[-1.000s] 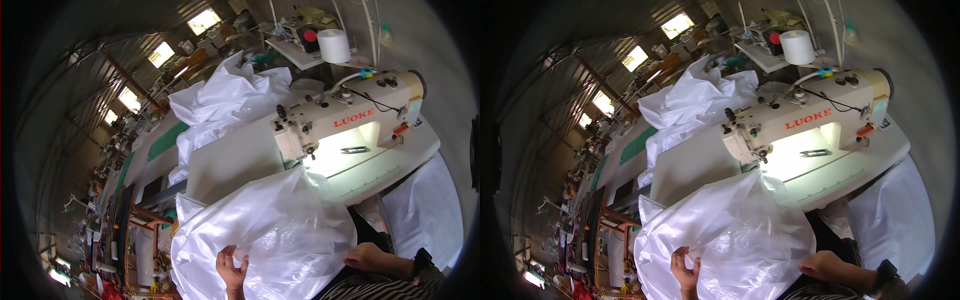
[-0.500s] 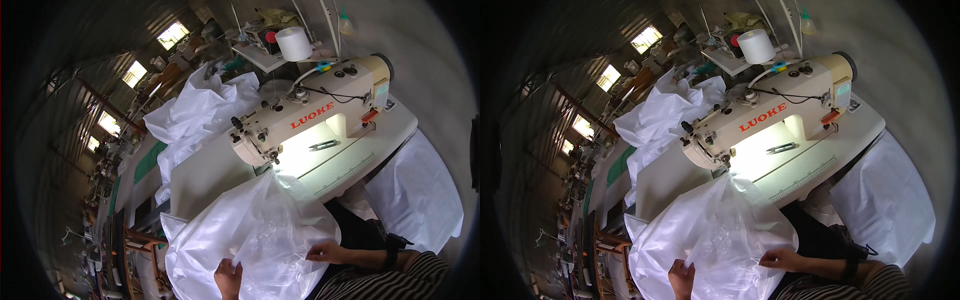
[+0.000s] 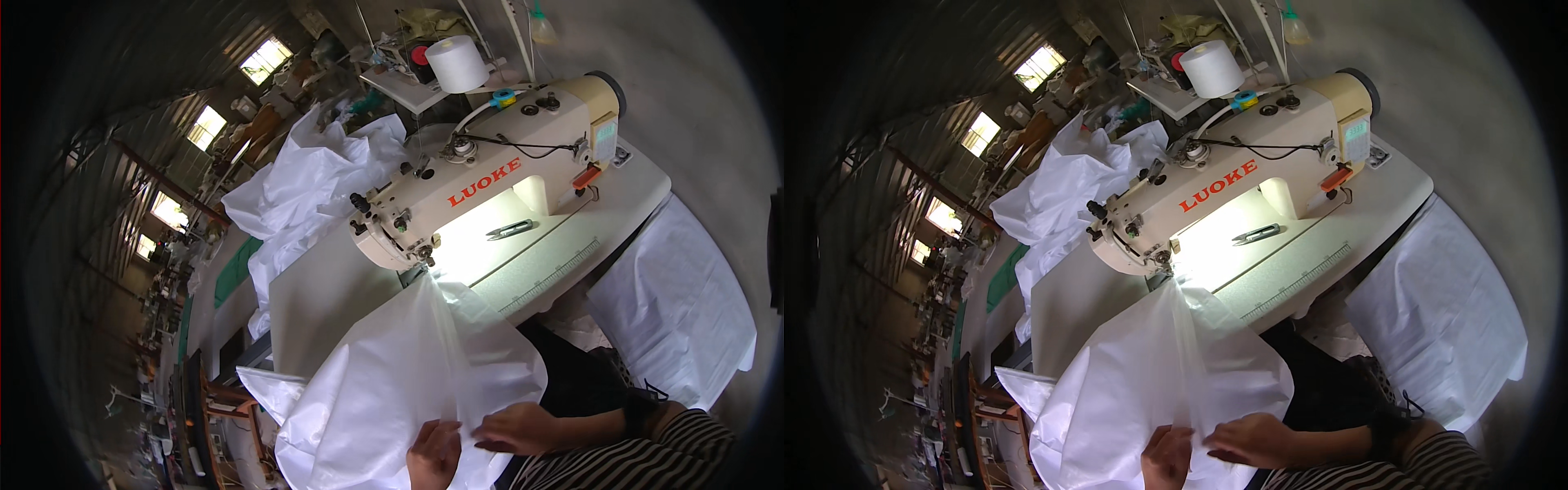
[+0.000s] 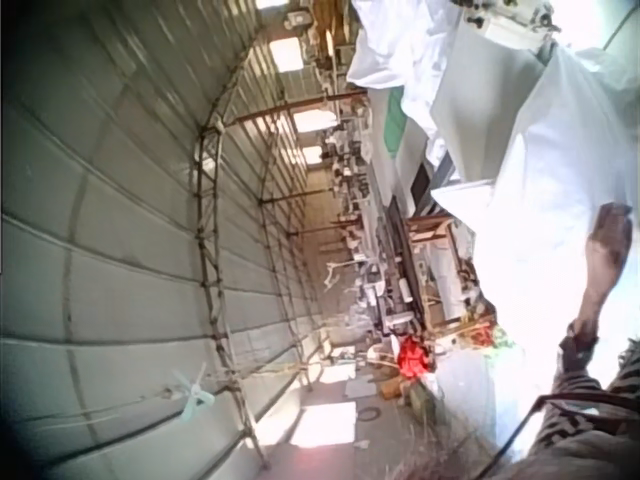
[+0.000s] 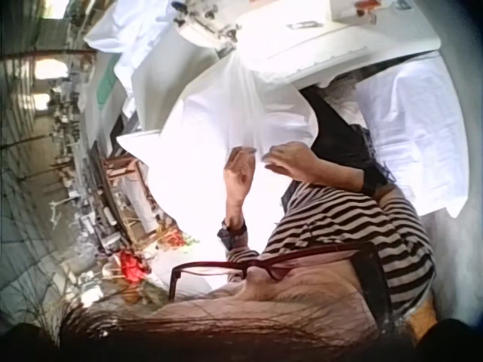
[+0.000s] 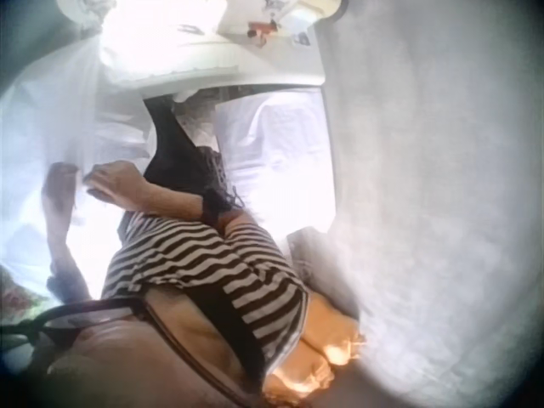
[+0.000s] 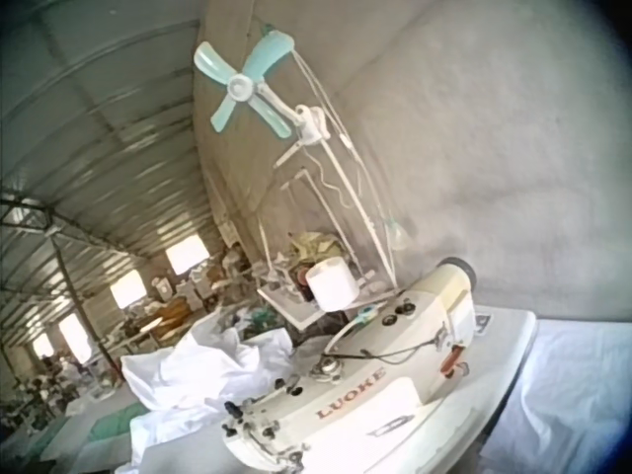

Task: Sewing the edges of large white plastic sheets or bags using an industrial sewing machine in a factory.

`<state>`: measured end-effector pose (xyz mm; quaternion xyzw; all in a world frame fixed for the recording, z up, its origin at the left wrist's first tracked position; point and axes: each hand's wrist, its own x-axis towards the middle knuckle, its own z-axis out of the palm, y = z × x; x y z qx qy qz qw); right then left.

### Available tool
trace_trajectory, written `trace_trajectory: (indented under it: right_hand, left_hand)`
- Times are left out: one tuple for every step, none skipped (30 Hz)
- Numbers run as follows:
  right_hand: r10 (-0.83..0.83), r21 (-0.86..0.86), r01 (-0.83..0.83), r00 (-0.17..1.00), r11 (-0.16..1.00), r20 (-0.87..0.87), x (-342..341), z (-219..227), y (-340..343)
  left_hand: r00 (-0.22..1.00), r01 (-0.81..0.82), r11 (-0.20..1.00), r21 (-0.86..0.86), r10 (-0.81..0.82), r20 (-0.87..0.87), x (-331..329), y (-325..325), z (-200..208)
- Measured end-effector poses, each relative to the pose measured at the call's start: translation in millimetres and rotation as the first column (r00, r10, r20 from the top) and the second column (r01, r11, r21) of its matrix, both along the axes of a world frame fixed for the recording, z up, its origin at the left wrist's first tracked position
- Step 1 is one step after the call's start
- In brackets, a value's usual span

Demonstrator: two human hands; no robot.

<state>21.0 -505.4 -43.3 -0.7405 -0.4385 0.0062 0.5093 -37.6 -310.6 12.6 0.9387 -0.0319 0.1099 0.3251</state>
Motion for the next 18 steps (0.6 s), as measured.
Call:
trace_trajectory:
  right_hand:
    - [-0.011,0.006,0.011,0.995,1.0,0.099,-5,9,6]
    - [0.091,-0.161,-0.069,0.987,0.985,0.133,-9,16,8]
    - [0.164,-0.101,-0.148,0.97,0.984,0.177,-10,19,11]
    - [0.202,0.026,-0.21,0.962,0.977,0.182,-10,20,10]
    - [0.306,0.067,-0.322,0.935,0.944,0.178,-9,19,11]
    - [0.223,0.118,-0.22,0.975,0.968,-0.007,-6,14,8]
    - [0.167,0.186,-0.136,0.973,0.973,-0.158,-2,8,4]
    - [0.056,-0.001,-0.06,0.935,0.998,-0.351,5,-2,-2]
    - [-0.137,-0.069,0.118,0.87,0.991,-0.474,9,-11,-3]
    - [-0.068,0.043,0.132,0.73,0.99,-0.68,15,-21,2]
    - [0.005,0.188,0.235,0.61,0.954,-0.792,18,-28,4]
    - [0.002,0.162,0.228,0.573,0.96,-0.819,18,-34,6]
    - [0.104,0.169,0.092,0.485,0.981,-0.868,20,-39,7]
    - [0.209,0.198,-0.068,0.368,0.978,-0.906,20,-42,7]
    - [0.192,0.19,-0.044,0.377,0.981,-0.906,19,-42,7]
    - [0.265,0.296,0.053,0.317,0.954,-0.911,17,-41,4]
    - [0.316,0.36,0.157,0.247,0.92,-0.916,14,-38,0]
    - [0.354,0.409,0.206,0.257,0.889,-0.899,14,-35,-7]
  left_hand:
    - [0.993,-0.027,0.988,-0.15,0.009,-0.117,0,1,-5]
    - [0.987,-0.077,0.934,-0.35,0.023,-0.157,0,1,-12]
    - [0.987,-0.077,0.934,-0.348,0.022,-0.159,2,5,-17]
    - [0.994,0.026,0.972,-0.235,-0.049,-0.094,3,7,-23]
    - [0.991,0.123,0.986,-0.112,-0.129,-0.042,3,10,-27]
    - [0.997,0.073,0.997,-0.018,-0.073,-0.02,3,12,-30]
    - [0.997,0.072,0.997,-0.016,-0.072,-0.022,3,14,-32]
    - [0.995,-0.035,0.984,-0.174,0.018,-0.096,3,15,-34]
    - [0.978,-0.153,0.935,-0.321,0.097,-0.184,2,15,-34]
    - [0.977,-0.183,0.917,-0.355,0.128,-0.171,0,15,-34]
    - [0.977,-0.179,0.918,-0.353,0.124,-0.173,0,14,-33]
    - [0.988,-0.099,0.966,-0.239,0.067,-0.138,-1,12,-33]
    - [0.994,-0.02,0.993,-0.119,0.007,-0.109,-2,11,-33]
    - [0.994,-0.014,0.993,-0.119,0.001,-0.108,-2,9,-33]
    - [0.994,-0.024,0.998,-0.056,0.018,-0.107,-3,8,-34]
    - [0.994,-0.037,0.999,0.007,0.038,-0.105,-4,7,-35]
    - [0.994,-0.04,0.999,0.006,0.04,-0.103,-4,6,-37]
    - [0.991,-0.01,0.999,0.047,0.016,-0.132,-5,6,-39]
